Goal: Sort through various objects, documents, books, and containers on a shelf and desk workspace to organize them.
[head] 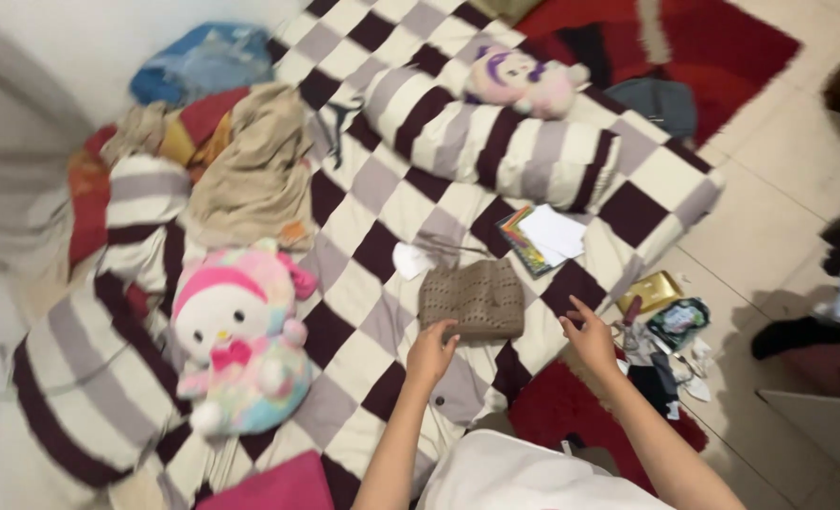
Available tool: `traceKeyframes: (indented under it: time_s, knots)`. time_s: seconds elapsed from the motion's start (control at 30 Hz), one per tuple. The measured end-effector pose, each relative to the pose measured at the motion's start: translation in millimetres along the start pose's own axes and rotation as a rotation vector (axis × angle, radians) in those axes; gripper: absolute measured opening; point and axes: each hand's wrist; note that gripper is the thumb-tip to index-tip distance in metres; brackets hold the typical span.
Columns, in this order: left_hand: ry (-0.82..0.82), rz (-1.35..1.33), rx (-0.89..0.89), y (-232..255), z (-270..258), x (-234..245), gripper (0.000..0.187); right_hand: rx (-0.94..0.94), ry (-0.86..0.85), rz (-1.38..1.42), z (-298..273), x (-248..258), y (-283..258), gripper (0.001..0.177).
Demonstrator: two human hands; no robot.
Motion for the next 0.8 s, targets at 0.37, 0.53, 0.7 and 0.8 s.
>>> traceKeyframes:
  time_s: [0.37,0.53,0.7,0.8]
  knots:
    - [-0.216,-0.075,-0.523,188,97,-94,0.035,-0.034,0.402,0.808,-82,168,68,0.077]
    - [-0.468,-0.095,-0.632,318,102,-171,0.039,0.007,0.691,0.880,-160,255,153,0.088]
    - [-0.758,-0.144,-0.773,402,99,-297,0.039,0.043,0.953,0.794,-259,311,237,0.091]
    - [-0.925,-0.137,-0.890,453,80,-358,0.039,-0.002,1.133,0.774,-314,320,284,0.084]
Point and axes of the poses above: each hand's wrist, its own z-axis towards the middle knuckle, its own x-axis out of the back of the hand, y = z × x, and after that the axes turned 14 degrees about -y, right-handed
